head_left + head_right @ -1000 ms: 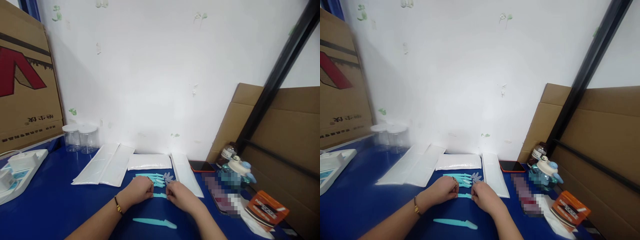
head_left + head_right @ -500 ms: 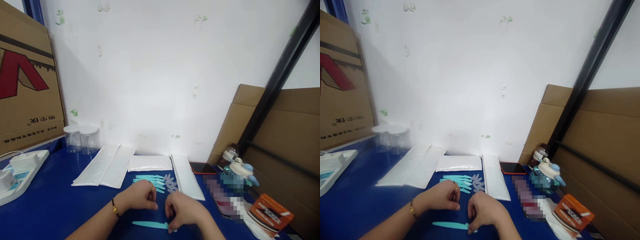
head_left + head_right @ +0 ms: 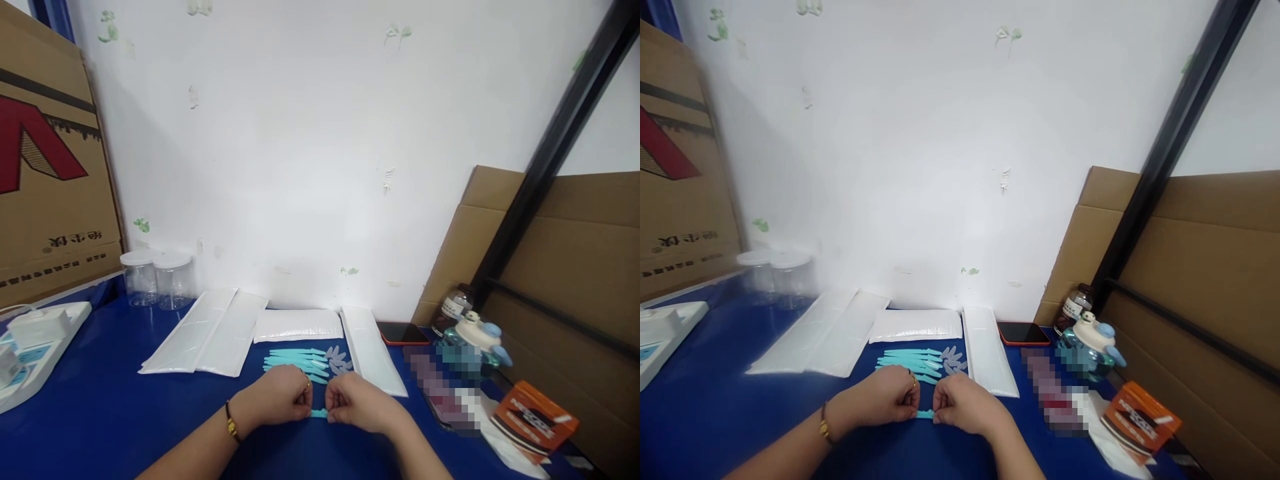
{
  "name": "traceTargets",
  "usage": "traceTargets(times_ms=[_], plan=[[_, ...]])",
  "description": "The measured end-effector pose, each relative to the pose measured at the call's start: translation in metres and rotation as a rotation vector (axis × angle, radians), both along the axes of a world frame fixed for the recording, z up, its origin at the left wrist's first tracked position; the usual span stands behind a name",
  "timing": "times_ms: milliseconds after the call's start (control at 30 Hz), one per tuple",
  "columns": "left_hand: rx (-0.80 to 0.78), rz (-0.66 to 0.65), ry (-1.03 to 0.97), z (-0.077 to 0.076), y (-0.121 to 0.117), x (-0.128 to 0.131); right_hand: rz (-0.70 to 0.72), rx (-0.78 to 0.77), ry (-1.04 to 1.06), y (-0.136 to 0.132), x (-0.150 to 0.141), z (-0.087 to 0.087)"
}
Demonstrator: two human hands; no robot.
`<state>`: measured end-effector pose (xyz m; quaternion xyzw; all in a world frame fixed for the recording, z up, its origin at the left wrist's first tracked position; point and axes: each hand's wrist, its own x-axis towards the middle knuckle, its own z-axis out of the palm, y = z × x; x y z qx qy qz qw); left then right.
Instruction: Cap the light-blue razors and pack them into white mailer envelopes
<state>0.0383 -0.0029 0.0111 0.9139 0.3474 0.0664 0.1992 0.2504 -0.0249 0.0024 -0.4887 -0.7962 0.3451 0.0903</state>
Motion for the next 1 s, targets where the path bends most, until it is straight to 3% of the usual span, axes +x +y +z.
traceTargets(times_ms=[167, 433, 600, 733, 833, 1000], plan=[[0.026, 0.047, 0.045, 0.001, 0.01, -0.011, -0.048, 0.069, -0.076, 0.005, 0.012, -0.002], [0.111, 0.177, -0.09, -0.007, 0.032, -0.019, -0.247, 0.392, -0.052, 0.014, 0.019, 0.007], [0.155, 0.296, -0.171, -0.011, 0.041, -0.023, -0.251, 0.43, -0.07, 0.016, 0.025, 0.005], [0.143, 0.252, -0.147, -0.008, 0.037, -0.024, -0.228, 0.438, -0.088, 0.014, 0.023, 0.004], [0.117, 0.136, -0.105, -0.006, 0.031, -0.022, -0.205, 0.436, -0.074, 0.011, 0.02, 0.007], [0.185, 0.041, -0.06, -0.011, 0.027, -0.017, -0.163, 0.397, -0.053, 0.01, 0.02, 0.006]])
